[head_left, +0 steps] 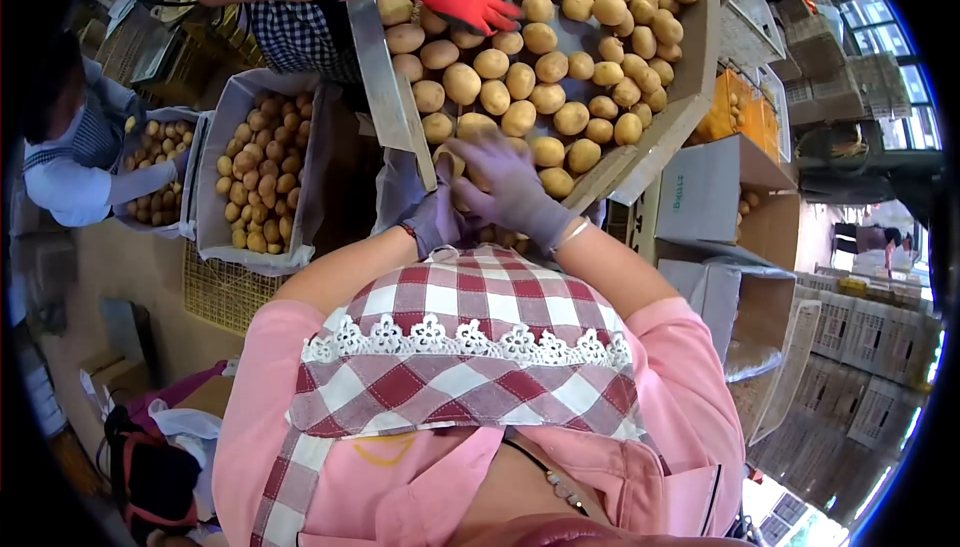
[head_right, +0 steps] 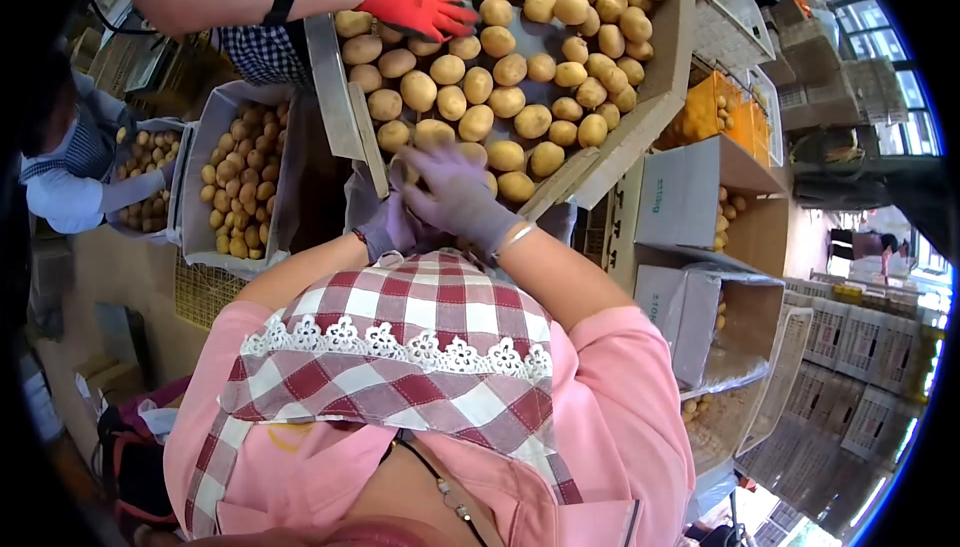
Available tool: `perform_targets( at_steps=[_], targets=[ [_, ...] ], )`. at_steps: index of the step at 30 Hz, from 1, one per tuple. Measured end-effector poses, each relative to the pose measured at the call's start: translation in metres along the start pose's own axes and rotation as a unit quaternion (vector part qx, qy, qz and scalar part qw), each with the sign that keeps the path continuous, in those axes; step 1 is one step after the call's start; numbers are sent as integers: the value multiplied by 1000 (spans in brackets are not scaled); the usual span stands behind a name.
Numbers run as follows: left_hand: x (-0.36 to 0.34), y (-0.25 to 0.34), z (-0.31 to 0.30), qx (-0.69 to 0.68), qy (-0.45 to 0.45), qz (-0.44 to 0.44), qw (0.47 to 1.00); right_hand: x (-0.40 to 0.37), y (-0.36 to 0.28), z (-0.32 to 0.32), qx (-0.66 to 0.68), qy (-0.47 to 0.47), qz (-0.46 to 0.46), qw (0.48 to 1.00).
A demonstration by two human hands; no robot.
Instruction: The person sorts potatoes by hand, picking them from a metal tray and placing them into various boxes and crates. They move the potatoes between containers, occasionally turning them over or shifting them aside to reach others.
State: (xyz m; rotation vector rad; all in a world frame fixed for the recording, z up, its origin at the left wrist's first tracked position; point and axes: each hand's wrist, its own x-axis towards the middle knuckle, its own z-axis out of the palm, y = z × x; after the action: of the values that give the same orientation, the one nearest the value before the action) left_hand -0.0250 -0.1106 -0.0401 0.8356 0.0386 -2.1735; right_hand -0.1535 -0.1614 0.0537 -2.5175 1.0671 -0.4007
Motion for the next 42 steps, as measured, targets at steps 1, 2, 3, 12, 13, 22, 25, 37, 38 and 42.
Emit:
perform_targets(
  at_steps=[1,2,3,12,13,22,25,37,38,42],
  targets=[
    [41,-15,-54,38,-76,35,996,14,-14,-8,23,11,-51,998],
    [27,-9,-30,42,6,22,999,26,-17,-6,-13,53,-18,998],
    [14,-1,-6,44,85,8,995,38,-11,1,-71,38,19,997],
    [4,3,17,-70,113,29,991,-5,80,-75,171,67,66,981],
    [5,3,17,-91,160,43,982,4,109,-81,150,196,97,964],
    [-6,9,31,-13,119,17,993,50,68,4,-114,57,160,979],
    [0,8,8,298,40,167,939,38,15,9,-112,60,-46,991],
    [-15,13,-8,711,89,118,687,11,156,-140,-184,-78,292,935],
    [-9,9,-19,365,29,71,928,12,155,-136,-188,-97,270,939],
    [-19,13,20,-71,35,-8,997,35,154,-112,-253,-173,280,910]
  ],
)
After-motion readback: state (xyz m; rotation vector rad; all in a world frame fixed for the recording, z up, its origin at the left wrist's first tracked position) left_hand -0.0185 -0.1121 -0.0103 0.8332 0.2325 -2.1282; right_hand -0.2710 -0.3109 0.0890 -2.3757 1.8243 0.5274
